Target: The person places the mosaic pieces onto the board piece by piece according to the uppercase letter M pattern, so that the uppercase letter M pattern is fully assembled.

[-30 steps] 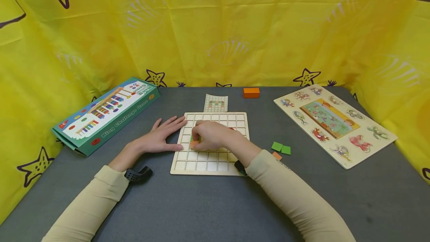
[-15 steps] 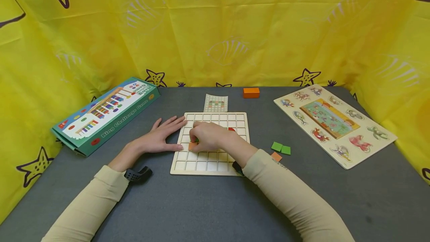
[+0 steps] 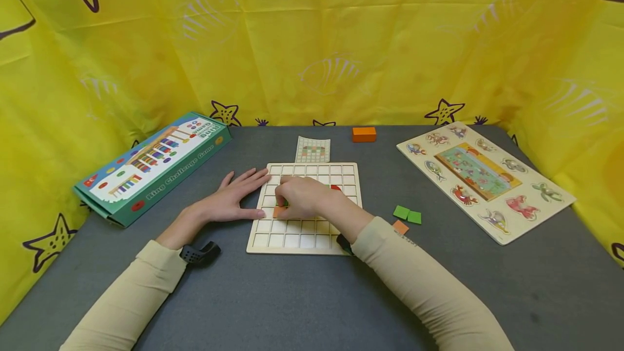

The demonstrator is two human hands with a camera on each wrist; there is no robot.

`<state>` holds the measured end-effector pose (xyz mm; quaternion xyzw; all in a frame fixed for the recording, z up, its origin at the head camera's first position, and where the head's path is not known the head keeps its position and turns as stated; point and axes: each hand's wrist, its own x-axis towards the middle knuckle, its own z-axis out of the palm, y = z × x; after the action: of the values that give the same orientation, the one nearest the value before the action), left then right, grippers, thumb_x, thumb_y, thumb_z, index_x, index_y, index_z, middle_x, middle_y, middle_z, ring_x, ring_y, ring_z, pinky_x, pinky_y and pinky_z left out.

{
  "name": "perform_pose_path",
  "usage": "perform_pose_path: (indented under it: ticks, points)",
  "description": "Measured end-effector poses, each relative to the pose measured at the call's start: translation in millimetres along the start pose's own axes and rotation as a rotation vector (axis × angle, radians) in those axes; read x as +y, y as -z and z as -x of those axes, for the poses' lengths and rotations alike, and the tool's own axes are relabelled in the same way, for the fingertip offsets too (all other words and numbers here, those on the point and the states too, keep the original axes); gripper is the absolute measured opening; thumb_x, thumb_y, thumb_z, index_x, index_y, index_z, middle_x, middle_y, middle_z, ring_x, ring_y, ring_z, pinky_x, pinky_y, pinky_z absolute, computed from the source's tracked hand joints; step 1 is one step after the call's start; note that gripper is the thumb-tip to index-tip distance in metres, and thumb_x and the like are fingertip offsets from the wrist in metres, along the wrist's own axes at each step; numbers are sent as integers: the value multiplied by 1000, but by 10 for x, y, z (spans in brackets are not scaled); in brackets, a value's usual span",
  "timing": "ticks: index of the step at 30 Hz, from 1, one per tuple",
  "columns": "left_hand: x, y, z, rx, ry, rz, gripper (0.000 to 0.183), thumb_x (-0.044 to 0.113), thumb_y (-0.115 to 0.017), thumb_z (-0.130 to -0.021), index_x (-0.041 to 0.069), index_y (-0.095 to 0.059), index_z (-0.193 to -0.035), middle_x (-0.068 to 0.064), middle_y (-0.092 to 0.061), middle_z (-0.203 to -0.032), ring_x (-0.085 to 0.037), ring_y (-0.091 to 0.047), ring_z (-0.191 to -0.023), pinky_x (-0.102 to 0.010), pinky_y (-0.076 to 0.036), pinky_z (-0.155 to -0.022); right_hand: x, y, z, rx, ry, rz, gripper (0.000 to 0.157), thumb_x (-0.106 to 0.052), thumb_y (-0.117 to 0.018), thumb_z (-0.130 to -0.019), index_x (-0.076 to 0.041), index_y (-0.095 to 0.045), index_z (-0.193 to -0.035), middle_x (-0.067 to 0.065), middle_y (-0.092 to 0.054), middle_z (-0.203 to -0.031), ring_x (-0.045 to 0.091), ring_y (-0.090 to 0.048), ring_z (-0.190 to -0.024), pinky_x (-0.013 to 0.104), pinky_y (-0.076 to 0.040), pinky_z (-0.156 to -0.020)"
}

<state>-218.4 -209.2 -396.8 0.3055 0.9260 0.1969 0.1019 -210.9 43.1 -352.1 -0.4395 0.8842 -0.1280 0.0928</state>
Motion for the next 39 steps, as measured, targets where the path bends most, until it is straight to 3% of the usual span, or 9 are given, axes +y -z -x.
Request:
perform_pose_path:
  ticks: [7, 16, 31, 39]
  points:
    - [5, 14, 9, 1, -5, 0, 95, 64, -64, -90, 20, -21, -163, 2, -12, -168, -27, -3, -154, -65, 11, -112, 7, 50, 9, 6, -25, -42, 16, -32, -76, -92, -18, -69, -94, -1, -58, -100, 14, -57, -82, 31, -48, -77]
    - [-4, 18, 18, 6, -8, 1, 95, 64, -64, -90, 20, -22, -163, 1, -13, -168, -29, -3, -154, -66, 10, -112, -30, 19, -22, 4, 82, -57, 9, -21, -75, -92, -15, -69, -94, 2, -60, -97, 15, -57, -84, 31, -48, -78]
    - [-2, 6, 12, 5, -8, -2, 95, 65, -63, -90, 20, -22, -163, 2, -12, -168, -29, -4, -154, -65, 10, -112, -32, -16, -40, -38, 86, -71, 5, -17, -69, -96, -17, -70, -100, 5, -57, -96, 15, -52, -79, 30, -44, -73]
    - [5, 15, 1, 2, -9, -1, 95, 64, -63, -90, 20, -22, -163, 2, -12, -168, -28, -3, -154, -66, 10, -112, 16, 41, 32, -18, 50, -123, 10, -25, -73, -96, -18, -71, -102, 3, -59, -103, 16, -56, -88, 31, -48, -80]
